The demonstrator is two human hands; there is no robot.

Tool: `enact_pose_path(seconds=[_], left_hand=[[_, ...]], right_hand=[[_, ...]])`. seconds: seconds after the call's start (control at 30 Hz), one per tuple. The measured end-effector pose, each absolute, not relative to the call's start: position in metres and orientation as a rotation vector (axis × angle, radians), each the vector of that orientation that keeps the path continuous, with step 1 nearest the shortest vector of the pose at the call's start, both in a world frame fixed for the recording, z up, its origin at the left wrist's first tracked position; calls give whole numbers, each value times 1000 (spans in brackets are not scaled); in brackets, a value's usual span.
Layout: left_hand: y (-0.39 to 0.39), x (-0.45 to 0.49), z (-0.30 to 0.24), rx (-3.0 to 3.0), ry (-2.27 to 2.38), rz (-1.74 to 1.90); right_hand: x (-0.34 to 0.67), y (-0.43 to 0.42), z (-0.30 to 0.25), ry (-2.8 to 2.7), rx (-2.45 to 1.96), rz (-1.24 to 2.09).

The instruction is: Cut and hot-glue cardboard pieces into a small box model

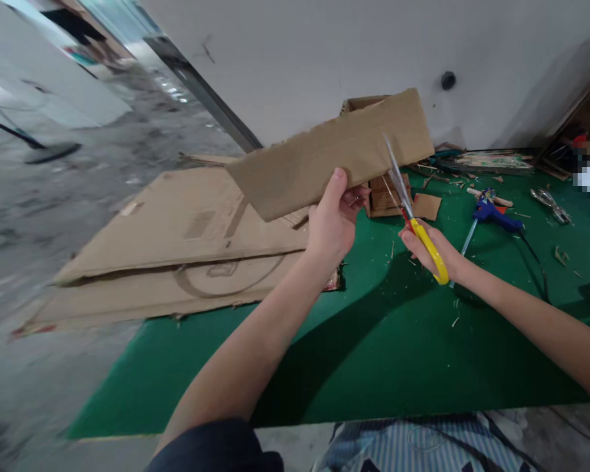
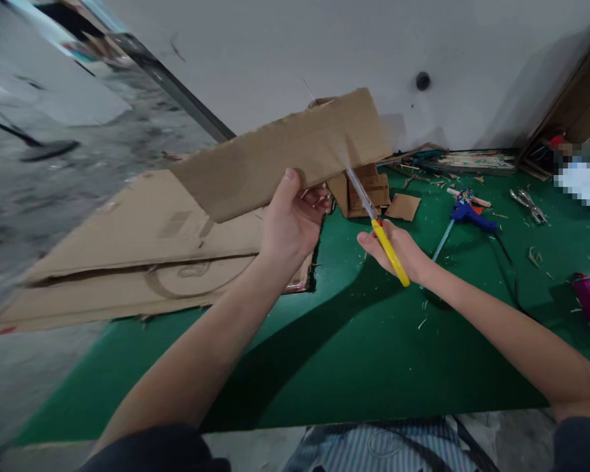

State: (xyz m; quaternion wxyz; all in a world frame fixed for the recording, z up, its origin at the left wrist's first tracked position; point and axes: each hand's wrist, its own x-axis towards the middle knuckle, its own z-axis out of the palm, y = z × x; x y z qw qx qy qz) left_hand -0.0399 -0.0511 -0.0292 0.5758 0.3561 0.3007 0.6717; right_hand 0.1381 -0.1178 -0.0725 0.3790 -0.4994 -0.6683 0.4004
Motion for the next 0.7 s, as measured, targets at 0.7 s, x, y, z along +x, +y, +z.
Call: enact_pose_path(seconds=[0.7], left_hand=[[-49,-35,-36,831,666,1606]], right_hand=[[135,-119,-76,-1666,-1314,984]])
